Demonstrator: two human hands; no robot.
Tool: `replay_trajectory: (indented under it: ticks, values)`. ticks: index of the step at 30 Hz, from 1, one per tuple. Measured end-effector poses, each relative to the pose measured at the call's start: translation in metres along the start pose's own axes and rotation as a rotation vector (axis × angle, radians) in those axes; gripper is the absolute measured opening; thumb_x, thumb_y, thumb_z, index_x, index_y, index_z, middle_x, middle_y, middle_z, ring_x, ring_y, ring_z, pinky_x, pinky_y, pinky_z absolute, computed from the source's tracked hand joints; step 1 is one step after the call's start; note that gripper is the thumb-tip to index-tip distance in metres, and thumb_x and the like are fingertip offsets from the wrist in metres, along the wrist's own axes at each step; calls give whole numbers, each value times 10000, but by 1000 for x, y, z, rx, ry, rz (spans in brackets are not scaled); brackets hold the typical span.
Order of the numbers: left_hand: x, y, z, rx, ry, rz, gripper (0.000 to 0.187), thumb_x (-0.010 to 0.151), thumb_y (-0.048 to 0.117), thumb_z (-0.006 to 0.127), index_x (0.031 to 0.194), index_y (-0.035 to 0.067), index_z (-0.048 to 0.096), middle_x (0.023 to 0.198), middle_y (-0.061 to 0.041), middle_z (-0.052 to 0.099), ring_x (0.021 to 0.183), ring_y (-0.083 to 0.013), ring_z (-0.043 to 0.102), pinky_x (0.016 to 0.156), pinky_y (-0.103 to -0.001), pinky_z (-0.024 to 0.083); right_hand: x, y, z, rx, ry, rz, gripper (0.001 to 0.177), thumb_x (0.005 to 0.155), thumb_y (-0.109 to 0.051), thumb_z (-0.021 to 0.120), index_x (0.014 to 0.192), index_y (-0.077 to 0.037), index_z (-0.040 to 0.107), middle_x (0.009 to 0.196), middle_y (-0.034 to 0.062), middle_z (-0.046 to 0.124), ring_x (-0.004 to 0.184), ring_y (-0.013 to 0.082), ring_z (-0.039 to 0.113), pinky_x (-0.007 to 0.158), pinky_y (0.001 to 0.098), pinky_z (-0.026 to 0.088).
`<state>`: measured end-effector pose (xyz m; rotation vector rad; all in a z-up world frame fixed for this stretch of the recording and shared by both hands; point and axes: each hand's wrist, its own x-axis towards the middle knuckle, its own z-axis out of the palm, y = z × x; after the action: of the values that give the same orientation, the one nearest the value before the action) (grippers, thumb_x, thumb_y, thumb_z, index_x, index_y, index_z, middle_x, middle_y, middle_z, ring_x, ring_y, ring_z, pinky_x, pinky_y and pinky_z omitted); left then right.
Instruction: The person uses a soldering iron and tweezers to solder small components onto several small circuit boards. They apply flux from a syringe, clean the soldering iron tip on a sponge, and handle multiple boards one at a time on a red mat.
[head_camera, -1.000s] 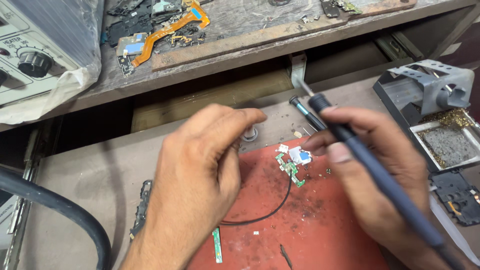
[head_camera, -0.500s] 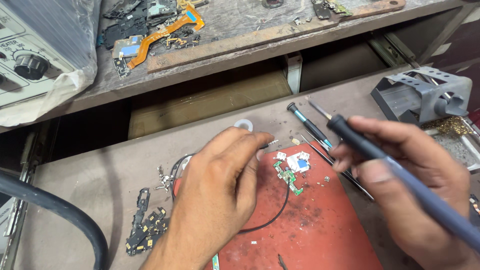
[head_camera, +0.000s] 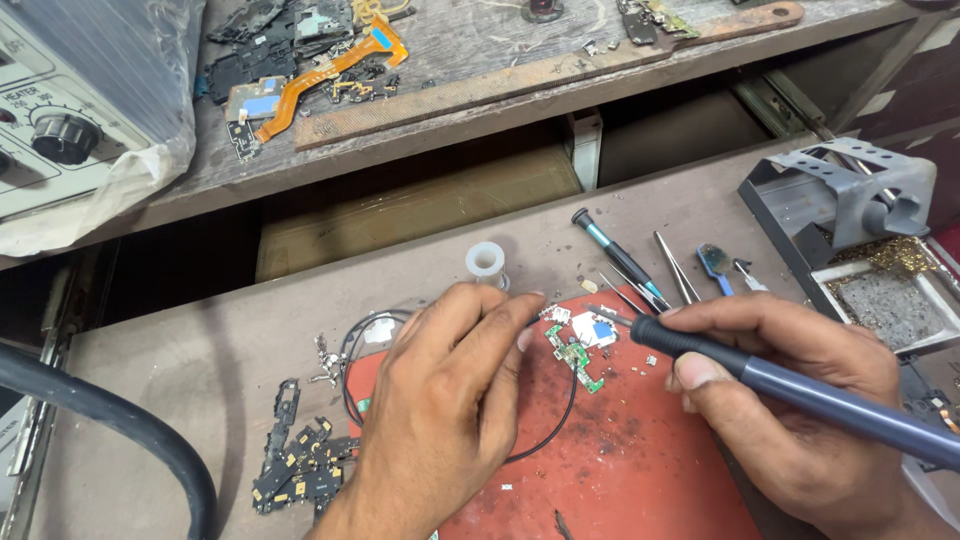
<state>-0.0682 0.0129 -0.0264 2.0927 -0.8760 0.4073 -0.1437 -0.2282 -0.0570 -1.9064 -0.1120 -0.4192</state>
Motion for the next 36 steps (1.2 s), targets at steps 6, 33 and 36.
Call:
replay_trajectory:
  ticks: [6, 33, 36]
  values:
    - [-6, -6, 6, 97, 18, 83, 256, 891, 30, 678, 1146, 40, 703, 1004, -68, 651, 949, -259, 637, 910, -401, 448, 3, 1, -2, -315, 20, 5, 232, 835, -96, 745, 1052, -39, 805, 644, -3, 657, 521, 30, 531, 444, 204, 404]
    - [-9, -10, 14, 198, -24, 27, 328, 738, -19, 669, 1045, 76, 735, 977, -30, 628, 1007, -234, 606, 1065, -527, 298, 0, 8, -2, -184, 15, 90, 168, 882, -79, 764, 1028, -6, 802, 674, 12, 663, 576, 37, 510, 458, 203, 403]
    - [-9, -10, 13, 182, -6, 26, 281, 773, -12, 671, 1035, 74, 722, 996, -23, 640, 1025, -229, 611, 1070, -540, 285, -2, 11, -7, -11, 23, 131, 182, 911, -65, 698, 1053, 30, 762, 704, 24, 736, 609, 51, 658, 536, 200, 512]
